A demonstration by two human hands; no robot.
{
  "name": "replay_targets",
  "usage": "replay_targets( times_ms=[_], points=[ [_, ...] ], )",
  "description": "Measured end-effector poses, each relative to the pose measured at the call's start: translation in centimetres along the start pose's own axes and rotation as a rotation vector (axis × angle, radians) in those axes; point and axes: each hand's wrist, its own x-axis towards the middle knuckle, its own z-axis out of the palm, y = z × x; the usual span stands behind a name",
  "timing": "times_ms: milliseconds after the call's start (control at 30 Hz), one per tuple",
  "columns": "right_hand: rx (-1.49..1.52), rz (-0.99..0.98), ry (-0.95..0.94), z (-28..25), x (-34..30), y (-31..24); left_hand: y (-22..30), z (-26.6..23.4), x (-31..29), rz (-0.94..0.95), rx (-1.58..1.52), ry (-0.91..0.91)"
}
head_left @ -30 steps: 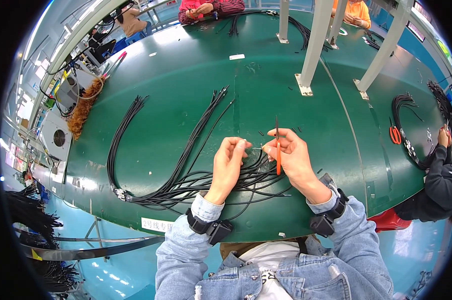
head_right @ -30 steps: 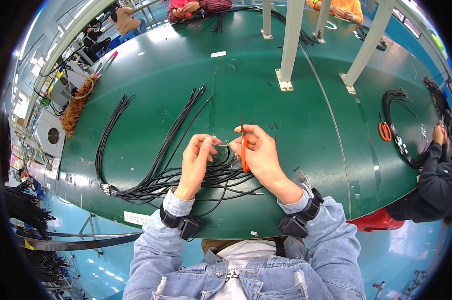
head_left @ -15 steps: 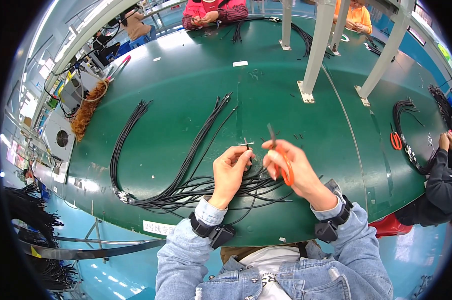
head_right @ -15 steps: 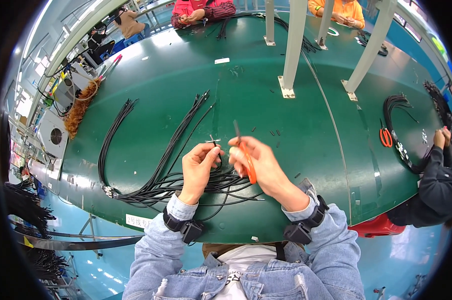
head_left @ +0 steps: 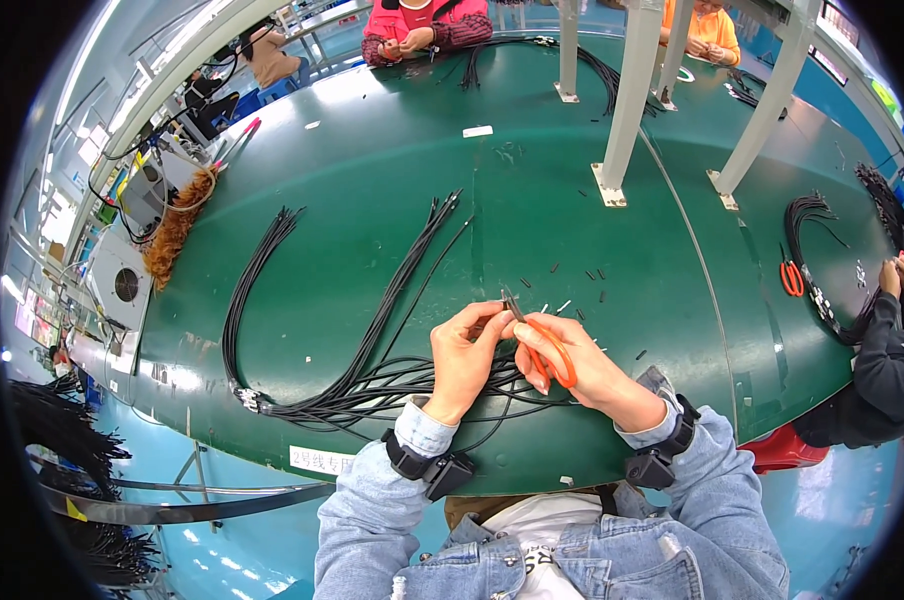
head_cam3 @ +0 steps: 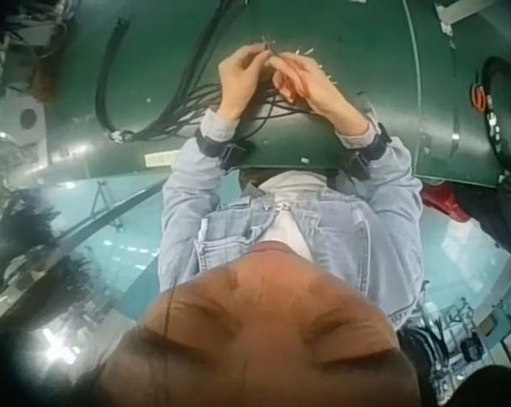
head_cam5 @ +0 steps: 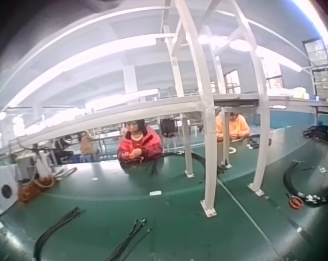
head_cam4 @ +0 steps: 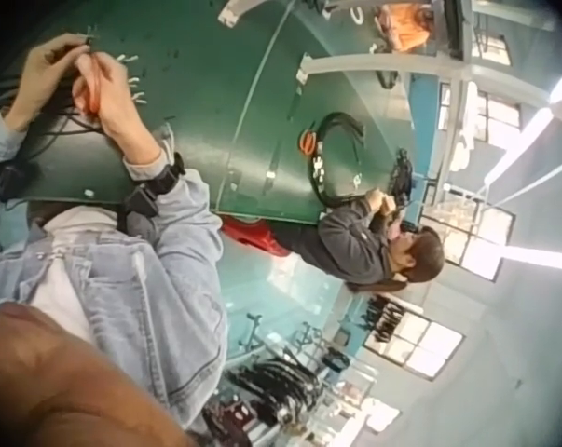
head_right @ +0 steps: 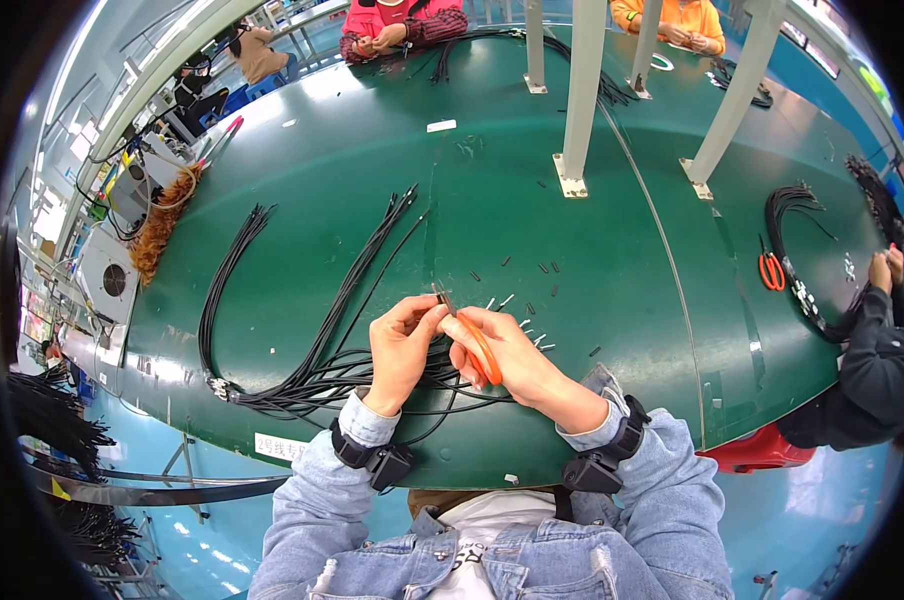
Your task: The person picks up a wire and slides a small tube over its end, then trims the wire using shears. They repeat this process for several wires, handling them one at a time.
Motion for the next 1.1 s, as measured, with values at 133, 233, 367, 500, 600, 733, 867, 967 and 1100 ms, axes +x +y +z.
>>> replay_targets(
  times_ms=[133, 233, 367, 500, 600, 733, 867, 967, 1100],
  points=[
    [-0.015, -0.013, -0.008, 0.01, 0.05, -0.03, -0.01, -0.08, -0.08, -0.001, 0.027, -0.017],
    [-0.014, -0.008, 0.005, 0.09, -0.04, -0.15, -0.21, -0.17, -0.05, 0.003, 0.049, -0.03],
    [-0.012, -0.02, -0.008, -0.1, -0.06, -0.06, -0.46, -0.12, -0.02, 0.006, 0.039, -0.034],
    [0.025, -0.024, -0.01, -0.04, -0.04, 0.11, -0.45, -0.21, -0.06, 0.015, 0.07, -0.036],
    [0.035, -0.012, -0.001, -0.01, -0.02, 0.11, -0.42, -0.19, -0.06, 0.008, 0.074, -0.032],
    [0.045, 0.008, 0.009, -0.02, -0.03, -0.01, -0.19, -0.1, -0.06, 0.004, 0.061, -0.032],
    [0.026, -0.018, 0.055, -0.21, 0.02, 0.01, -0.31, 0.0, -0.02, -0.005, 0.066, -0.031],
    [0.045, -0.037, 0.089, -0.31, 0.19, -0.1, -0.18, -0.03, 0.07, -0.018, 0.072, -0.009],
    [0.072, -0.033, 0.055, -0.12, -0.14, -0.67, -0.39, -0.25, 0.3, -0.033, 0.064, 0.036]
  ],
)
